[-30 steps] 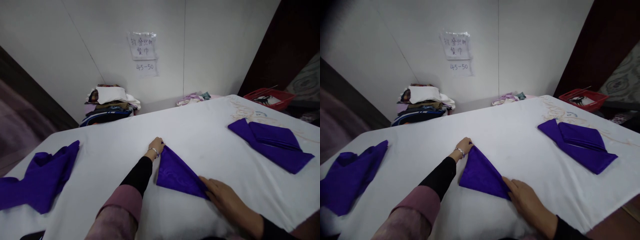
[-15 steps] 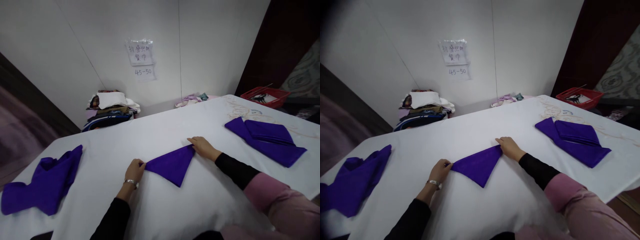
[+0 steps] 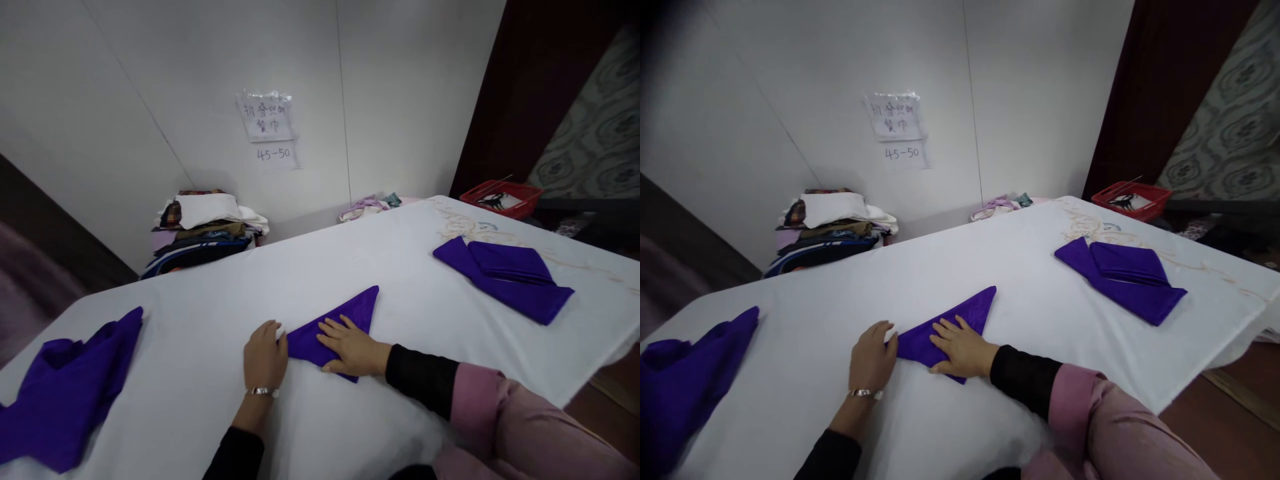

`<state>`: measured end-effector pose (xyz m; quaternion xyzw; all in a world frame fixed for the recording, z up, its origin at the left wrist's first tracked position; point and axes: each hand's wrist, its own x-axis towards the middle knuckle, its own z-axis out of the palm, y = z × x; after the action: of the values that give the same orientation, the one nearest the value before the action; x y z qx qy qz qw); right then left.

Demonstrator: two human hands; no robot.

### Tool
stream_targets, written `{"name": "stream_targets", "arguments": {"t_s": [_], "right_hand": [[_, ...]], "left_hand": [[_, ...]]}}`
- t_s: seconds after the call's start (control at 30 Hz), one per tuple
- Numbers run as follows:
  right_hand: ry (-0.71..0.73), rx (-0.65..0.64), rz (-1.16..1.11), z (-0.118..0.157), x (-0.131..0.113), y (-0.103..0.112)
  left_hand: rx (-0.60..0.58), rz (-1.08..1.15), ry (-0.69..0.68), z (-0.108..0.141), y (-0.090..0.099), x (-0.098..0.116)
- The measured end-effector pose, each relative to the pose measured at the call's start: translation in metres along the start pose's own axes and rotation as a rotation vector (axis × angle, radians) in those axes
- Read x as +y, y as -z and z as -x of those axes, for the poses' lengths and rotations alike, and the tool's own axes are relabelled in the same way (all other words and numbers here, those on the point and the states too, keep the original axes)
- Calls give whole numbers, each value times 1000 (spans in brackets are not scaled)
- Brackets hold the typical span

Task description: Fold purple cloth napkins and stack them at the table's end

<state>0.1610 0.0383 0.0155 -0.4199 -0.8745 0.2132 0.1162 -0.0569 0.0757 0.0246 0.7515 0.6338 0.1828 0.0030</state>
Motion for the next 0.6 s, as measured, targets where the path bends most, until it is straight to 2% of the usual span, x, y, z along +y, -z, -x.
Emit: {"name": "stream_targets", "arguments": {"t_s": [0.1, 0.2, 0.27, 0.33, 0.4, 0.5, 0.6], "right_hand": [[19, 33, -18, 1, -2, 0], [9, 164, -52, 2, 6, 10], [-60, 342, -58, 5, 27, 21], [-203, 525, -97, 11, 57, 34], [-378, 633, -181, 18, 89, 45], [-486, 628, -266, 30, 126, 54], [-472, 573, -317, 38, 138, 55]], "left_hand": [[-24, 9, -261, 2, -10, 22], [-131, 7, -294, 6, -28, 32], [-160, 20, -260, 7, -38, 30], [-145, 58, -260, 8, -45, 24], [-91, 104, -262, 7, -47, 19], [5, 167, -260, 5, -46, 16], [73, 206, -287, 3, -44, 17]]}}
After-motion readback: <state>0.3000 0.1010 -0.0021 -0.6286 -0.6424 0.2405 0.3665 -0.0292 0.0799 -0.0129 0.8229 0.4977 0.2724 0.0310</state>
